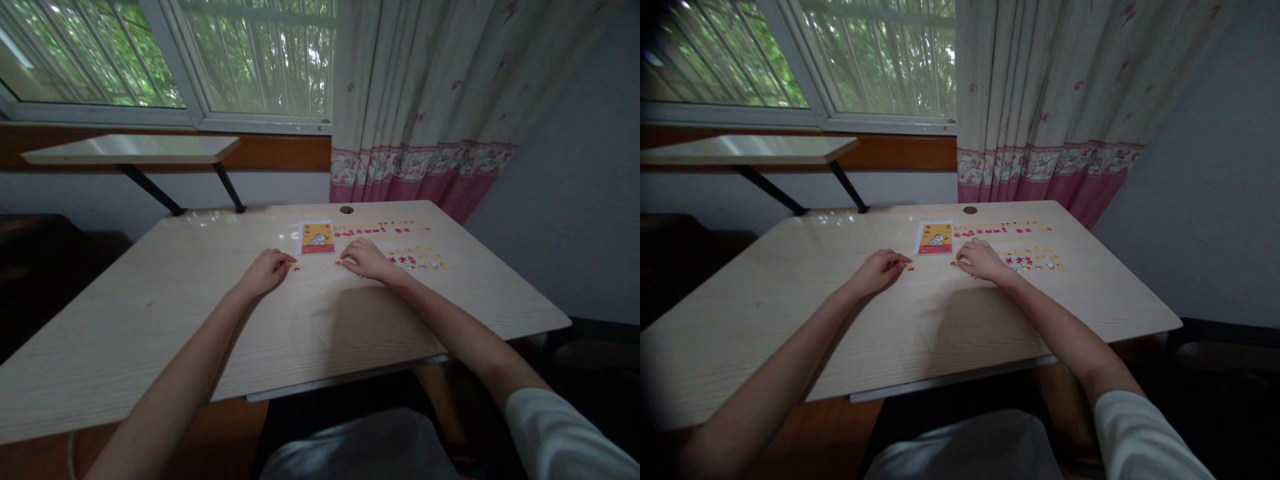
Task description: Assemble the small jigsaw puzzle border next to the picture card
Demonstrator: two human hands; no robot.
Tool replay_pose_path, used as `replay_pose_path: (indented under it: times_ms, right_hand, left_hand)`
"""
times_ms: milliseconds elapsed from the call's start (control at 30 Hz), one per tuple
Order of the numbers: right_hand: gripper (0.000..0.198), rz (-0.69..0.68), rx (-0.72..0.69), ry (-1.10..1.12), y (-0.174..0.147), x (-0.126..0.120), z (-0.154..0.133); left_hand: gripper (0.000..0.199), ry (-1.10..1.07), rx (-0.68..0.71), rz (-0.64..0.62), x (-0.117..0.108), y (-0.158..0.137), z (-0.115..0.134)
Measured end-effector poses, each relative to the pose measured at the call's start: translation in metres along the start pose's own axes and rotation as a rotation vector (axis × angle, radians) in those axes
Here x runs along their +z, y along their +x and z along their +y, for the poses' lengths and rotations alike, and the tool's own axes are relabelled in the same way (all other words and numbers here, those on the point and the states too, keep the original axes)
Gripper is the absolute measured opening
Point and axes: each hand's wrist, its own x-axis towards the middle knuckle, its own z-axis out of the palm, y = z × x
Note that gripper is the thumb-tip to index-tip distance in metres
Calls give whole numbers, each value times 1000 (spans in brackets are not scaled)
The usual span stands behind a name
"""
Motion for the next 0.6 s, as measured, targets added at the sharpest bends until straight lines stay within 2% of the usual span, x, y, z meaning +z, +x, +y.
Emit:
replay_pose_path:
  times_ms: [333, 600]
  right_hand:
    - [20, -8, 19, -1, 0, 0, 0]
    - [19, -5, 21, 3, 1, -1, -1]
  left_hand:
    - [28, 53, -6, 13, 4, 0, -8]
    - [25, 39, 14, 16, 3, -1, -2]
